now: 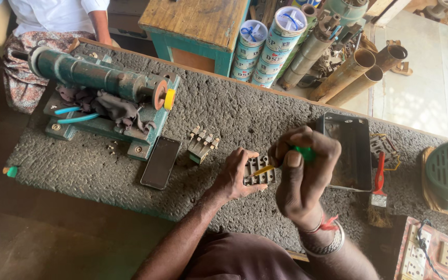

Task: The person uses a screwdriver to remove and reinsert small metal contacts into a rectangular electrical component on a workbench. They handle the component and contacts by hand, occasionally using a brush to clean the area. The task involves repeated insertion and removal of contacts without a visible final assembly or testing.

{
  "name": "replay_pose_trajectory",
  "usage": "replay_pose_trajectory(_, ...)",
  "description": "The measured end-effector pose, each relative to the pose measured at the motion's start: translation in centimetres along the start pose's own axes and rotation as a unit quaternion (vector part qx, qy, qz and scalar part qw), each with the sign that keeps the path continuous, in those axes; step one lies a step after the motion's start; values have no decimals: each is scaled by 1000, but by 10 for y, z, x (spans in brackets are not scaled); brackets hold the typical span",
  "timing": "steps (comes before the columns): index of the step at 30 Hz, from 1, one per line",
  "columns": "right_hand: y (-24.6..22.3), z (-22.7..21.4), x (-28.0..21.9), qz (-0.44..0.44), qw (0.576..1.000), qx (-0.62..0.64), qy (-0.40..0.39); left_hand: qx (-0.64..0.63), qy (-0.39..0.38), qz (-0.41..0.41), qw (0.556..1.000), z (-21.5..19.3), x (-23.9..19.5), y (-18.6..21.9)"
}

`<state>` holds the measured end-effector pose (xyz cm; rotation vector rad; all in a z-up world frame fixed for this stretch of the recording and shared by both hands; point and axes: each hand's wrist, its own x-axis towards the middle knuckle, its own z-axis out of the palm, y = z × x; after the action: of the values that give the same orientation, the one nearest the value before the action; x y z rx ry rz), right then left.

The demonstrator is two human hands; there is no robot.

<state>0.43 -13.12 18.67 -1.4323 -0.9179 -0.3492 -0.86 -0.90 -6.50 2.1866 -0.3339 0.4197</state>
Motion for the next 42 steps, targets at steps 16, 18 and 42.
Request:
replay_pose_trajectory(16, 34, -24, 48, 155, 788, 510, -307, -14, -11, 6, 1000, -7, 2, 5)
replay_pose_trajectory(18, 34, -26, 49, 76, 897, 349, -261, -17, -18, -7, 1000, -8, 5, 3)
replay_pose_trajectory(42, -9, -50, 29, 48, 978, 111, -172, -30, -56, -30, 998, -20, 5, 7)
